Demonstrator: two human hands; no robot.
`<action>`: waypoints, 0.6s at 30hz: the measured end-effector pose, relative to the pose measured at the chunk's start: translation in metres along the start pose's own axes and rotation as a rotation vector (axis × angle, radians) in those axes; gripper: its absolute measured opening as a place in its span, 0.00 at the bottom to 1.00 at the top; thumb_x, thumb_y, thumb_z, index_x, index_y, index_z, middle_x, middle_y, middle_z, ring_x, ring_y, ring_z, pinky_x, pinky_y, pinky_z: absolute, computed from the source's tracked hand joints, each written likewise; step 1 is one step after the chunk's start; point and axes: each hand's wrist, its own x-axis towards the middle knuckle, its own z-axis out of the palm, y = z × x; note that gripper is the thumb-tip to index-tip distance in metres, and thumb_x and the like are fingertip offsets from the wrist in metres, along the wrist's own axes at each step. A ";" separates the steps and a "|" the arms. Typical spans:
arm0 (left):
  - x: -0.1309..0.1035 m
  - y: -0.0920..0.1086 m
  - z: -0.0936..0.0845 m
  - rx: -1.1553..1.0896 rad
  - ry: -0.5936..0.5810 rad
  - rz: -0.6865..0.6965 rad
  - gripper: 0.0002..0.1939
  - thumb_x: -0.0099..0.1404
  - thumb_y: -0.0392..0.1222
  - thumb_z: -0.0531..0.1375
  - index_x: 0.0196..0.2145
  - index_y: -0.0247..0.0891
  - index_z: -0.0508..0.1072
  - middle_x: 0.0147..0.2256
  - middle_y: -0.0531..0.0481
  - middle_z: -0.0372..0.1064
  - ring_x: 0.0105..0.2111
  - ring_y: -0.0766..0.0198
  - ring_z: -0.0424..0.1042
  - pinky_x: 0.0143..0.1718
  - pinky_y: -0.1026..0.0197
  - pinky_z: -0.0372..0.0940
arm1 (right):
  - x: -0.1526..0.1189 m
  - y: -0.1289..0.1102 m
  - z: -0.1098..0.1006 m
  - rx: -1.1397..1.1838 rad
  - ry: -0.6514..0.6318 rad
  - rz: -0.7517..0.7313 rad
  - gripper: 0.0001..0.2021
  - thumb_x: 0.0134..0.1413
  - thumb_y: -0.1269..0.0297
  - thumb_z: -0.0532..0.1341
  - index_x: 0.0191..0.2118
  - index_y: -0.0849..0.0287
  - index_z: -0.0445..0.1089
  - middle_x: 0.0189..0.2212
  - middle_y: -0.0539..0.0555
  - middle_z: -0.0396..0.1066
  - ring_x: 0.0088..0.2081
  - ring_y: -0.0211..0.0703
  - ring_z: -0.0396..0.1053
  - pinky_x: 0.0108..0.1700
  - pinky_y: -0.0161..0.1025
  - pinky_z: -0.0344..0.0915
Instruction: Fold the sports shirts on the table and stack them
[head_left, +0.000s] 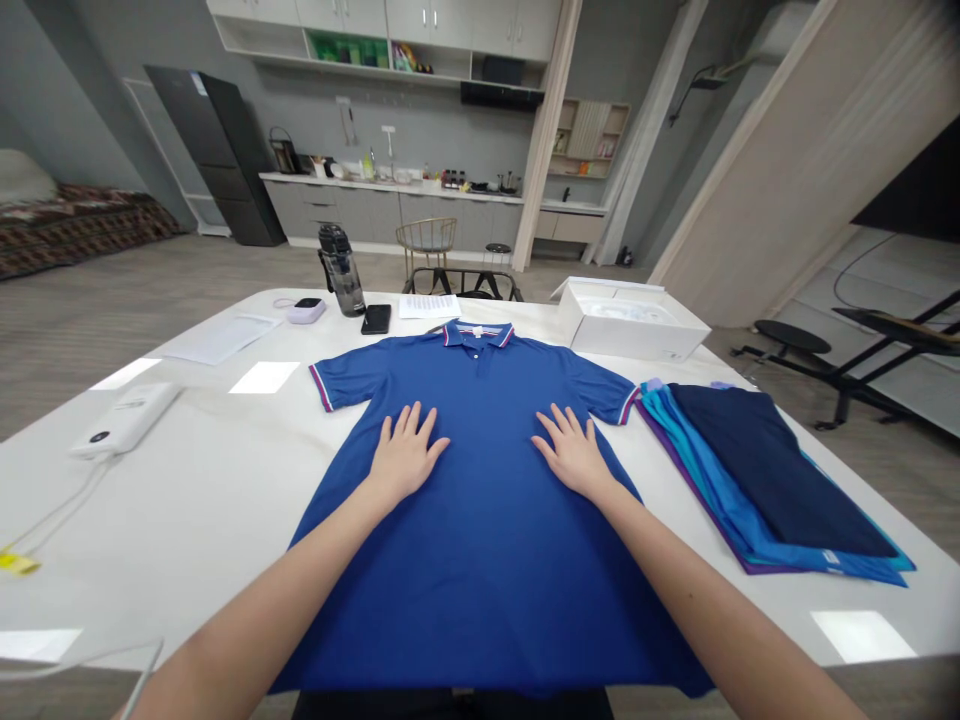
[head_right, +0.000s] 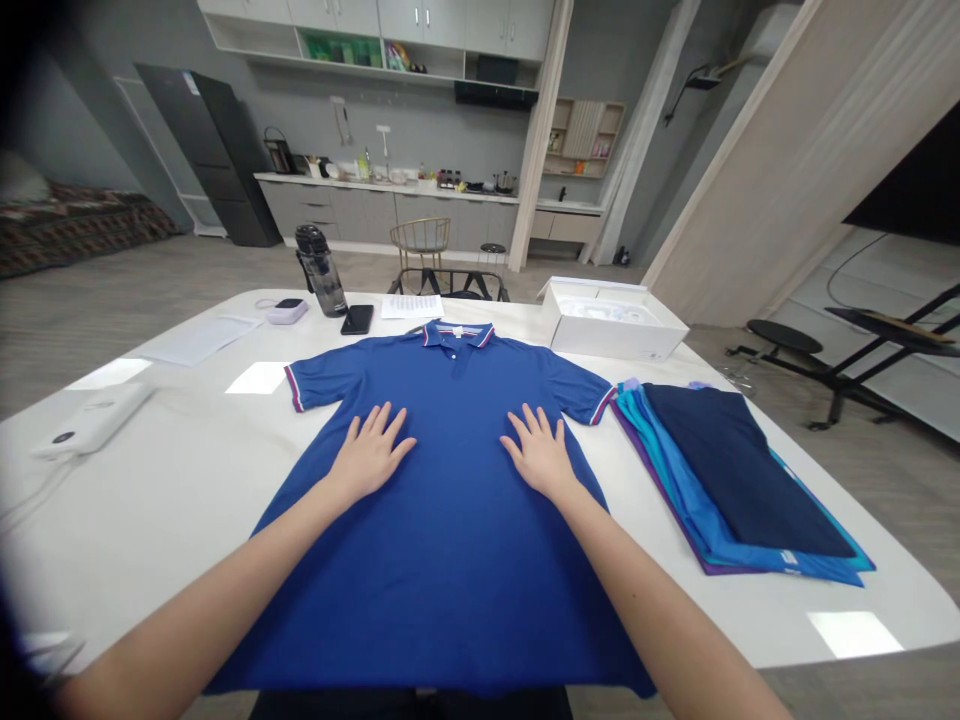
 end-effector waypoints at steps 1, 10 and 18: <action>0.016 0.009 0.000 -0.020 -0.010 0.018 0.36 0.74 0.63 0.40 0.72 0.43 0.53 0.72 0.42 0.43 0.72 0.47 0.43 0.69 0.39 0.42 | 0.014 -0.004 0.000 0.010 -0.003 -0.023 0.32 0.70 0.40 0.40 0.72 0.47 0.51 0.74 0.54 0.42 0.74 0.59 0.36 0.70 0.67 0.36; 0.103 0.035 0.025 -0.151 -0.072 0.044 0.37 0.73 0.66 0.37 0.72 0.46 0.52 0.72 0.45 0.42 0.72 0.49 0.41 0.70 0.36 0.37 | 0.083 0.001 0.012 0.050 -0.111 0.107 0.34 0.68 0.37 0.37 0.74 0.43 0.45 0.74 0.52 0.40 0.74 0.60 0.37 0.69 0.69 0.36; 0.132 0.034 0.033 -0.167 -0.065 0.045 0.39 0.72 0.68 0.37 0.72 0.45 0.52 0.73 0.44 0.42 0.72 0.48 0.41 0.70 0.35 0.36 | 0.117 -0.002 0.011 0.033 -0.083 0.064 0.35 0.68 0.36 0.36 0.74 0.43 0.45 0.74 0.51 0.39 0.74 0.61 0.34 0.67 0.74 0.32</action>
